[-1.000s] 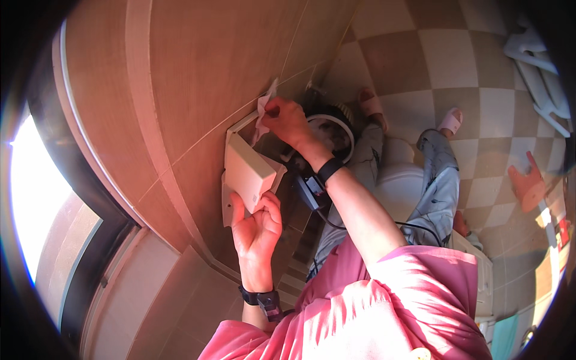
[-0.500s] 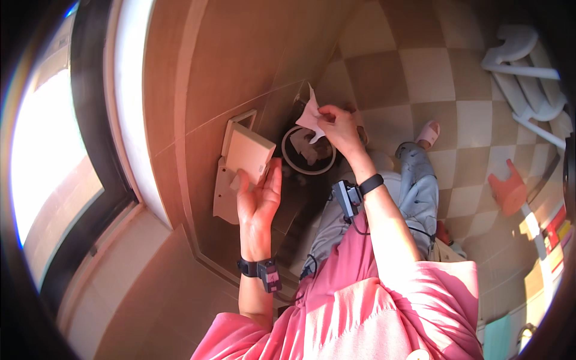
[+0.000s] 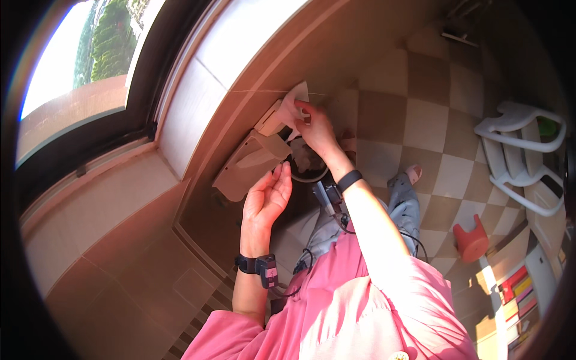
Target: The person cleans the frame and track of a bathroom window using a wet wipe and a thin tool, after picking up the tool and wipes from the counter.
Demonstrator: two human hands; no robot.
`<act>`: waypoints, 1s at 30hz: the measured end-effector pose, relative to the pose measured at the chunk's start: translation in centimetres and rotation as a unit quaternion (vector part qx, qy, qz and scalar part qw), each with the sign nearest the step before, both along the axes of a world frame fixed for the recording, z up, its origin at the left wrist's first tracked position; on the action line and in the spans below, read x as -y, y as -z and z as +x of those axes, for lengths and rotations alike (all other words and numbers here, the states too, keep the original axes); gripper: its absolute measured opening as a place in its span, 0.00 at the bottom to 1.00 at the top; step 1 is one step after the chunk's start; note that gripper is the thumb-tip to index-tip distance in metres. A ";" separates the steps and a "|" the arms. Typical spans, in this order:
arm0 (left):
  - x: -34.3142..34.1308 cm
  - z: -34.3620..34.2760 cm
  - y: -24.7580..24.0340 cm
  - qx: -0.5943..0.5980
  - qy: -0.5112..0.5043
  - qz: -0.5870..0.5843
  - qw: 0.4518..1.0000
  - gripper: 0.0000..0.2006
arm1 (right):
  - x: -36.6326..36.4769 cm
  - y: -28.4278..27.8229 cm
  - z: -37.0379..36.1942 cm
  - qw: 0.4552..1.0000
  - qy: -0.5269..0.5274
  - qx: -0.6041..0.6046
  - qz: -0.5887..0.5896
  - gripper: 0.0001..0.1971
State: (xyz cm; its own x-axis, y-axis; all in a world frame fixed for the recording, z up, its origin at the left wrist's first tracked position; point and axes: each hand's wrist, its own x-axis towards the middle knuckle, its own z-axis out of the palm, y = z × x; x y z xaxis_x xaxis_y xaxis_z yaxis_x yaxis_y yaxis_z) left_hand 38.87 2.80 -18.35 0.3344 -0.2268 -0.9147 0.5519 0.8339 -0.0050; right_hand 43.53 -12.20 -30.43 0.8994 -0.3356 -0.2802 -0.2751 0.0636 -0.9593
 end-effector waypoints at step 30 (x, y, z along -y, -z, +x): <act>-4.2 1.2 -0.3 0.086 -0.088 -0.087 0.989 0.12 | -1.5 -0.6 1.4 0.996 0.046 -0.073 0.014 0.07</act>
State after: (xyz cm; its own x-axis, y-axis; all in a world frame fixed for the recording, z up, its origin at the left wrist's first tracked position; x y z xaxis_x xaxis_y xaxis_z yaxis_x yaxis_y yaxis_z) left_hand 40.08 7.00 -18.02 0.5302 -0.3002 -0.7929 0.4028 0.9121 -0.0759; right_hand 44.93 -10.66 -29.85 0.8144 -0.4054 -0.4152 -0.4025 0.1208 -0.9074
